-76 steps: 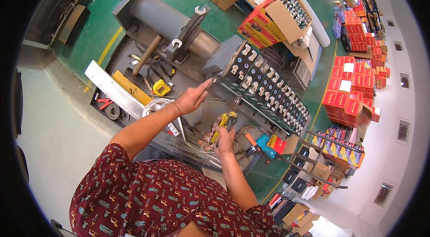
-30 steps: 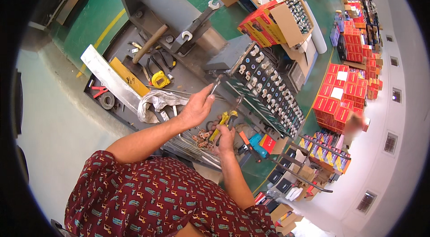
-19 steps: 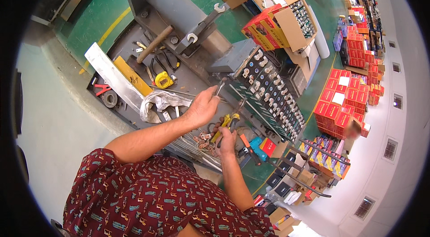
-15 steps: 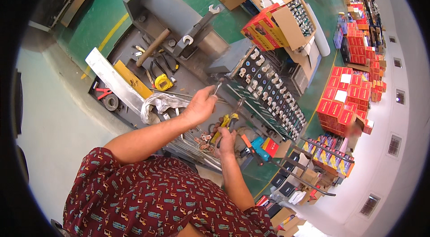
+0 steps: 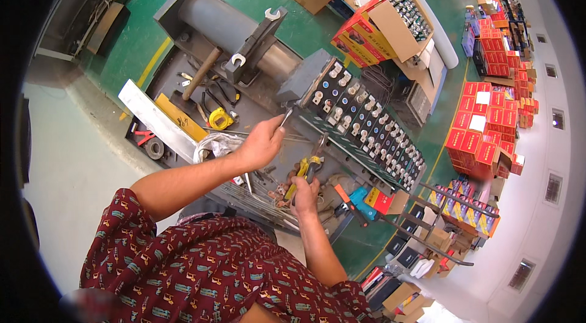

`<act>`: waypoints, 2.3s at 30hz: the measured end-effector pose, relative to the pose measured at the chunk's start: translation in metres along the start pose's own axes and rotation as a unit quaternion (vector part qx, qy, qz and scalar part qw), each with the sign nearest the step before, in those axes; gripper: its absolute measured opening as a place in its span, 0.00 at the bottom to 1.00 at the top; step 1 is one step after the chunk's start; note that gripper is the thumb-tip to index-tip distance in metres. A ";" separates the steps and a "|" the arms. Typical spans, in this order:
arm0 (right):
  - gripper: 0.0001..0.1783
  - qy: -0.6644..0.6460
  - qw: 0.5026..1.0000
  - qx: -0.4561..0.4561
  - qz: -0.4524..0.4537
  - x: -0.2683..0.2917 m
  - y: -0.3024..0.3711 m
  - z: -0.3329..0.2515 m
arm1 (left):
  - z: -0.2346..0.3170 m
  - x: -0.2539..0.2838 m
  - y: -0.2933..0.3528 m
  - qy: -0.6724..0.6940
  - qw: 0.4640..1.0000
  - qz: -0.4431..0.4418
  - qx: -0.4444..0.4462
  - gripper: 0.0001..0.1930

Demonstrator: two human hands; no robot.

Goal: The person assembles an electrical component rack by inserting metal rods and securing them with tools. They use pliers and a screwdriver to tighten connections and adjust parts on the rack. The person handles wires and small metal pieces, placing them into designated slots on the assembly.

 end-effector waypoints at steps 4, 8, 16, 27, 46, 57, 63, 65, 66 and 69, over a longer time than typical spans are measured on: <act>0.22 -0.016 1.000 -0.018 -0.015 -0.001 0.000 0.005 | -0.021 0.003 0.009 0.005 0.997 -0.002 -0.075 0.23; 0.22 -0.014 1.000 -0.020 -0.010 -0.006 0.005 -0.003 | -0.031 -0.002 0.000 0.005 0.973 -0.004 -0.229 0.29; 0.23 0.000 1.000 -0.012 -0.012 0.000 -0.001 0.002 | -0.038 0.005 0.031 0.070 0.994 0.004 -0.087 0.26; 0.21 -0.008 1.000 0.009 -0.004 0.008 -0.005 0.004 | -0.018 0.000 0.023 0.070 0.996 0.051 0.007 0.22; 0.20 0.003 1.000 -0.015 0.005 -0.001 0.004 -0.004 | 0.005 -0.008 0.001 -0.042 0.999 0.000 -0.019 0.16; 0.24 0.006 0.999 -0.025 -0.030 -0.001 0.002 -0.001 | -0.038 -0.009 0.005 -0.072 0.983 -0.033 -0.164 0.33; 0.33 0.050 0.998 0.005 -0.027 0.002 0.000 -0.007 | -0.064 0.007 0.057 -0.012 0.996 -0.013 -0.083 0.30; 0.34 0.108 0.993 0.024 -0.039 0.005 -0.002 -0.001 | -0.086 0.020 0.082 -0.007 0.998 -0.011 -0.066 0.28; 0.33 0.133 0.989 0.042 -0.049 0.010 -0.006 0.000 | -0.100 0.024 0.088 -0.017 0.999 -0.022 -0.037 0.28; 0.30 0.230 0.970 0.033 -0.077 0.006 0.009 0.024 | -0.143 0.050 0.129 -0.028 0.996 -0.052 0.072 0.25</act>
Point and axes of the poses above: each hand's wrist, its own y-axis away from the middle knuckle, its own x-axis out of the back of the hand, z = x × y, the point moved 10 cm from there along -y, towards the middle knuckle, and after that the axes turned 6 degrees about z, right-handed, at the moved point
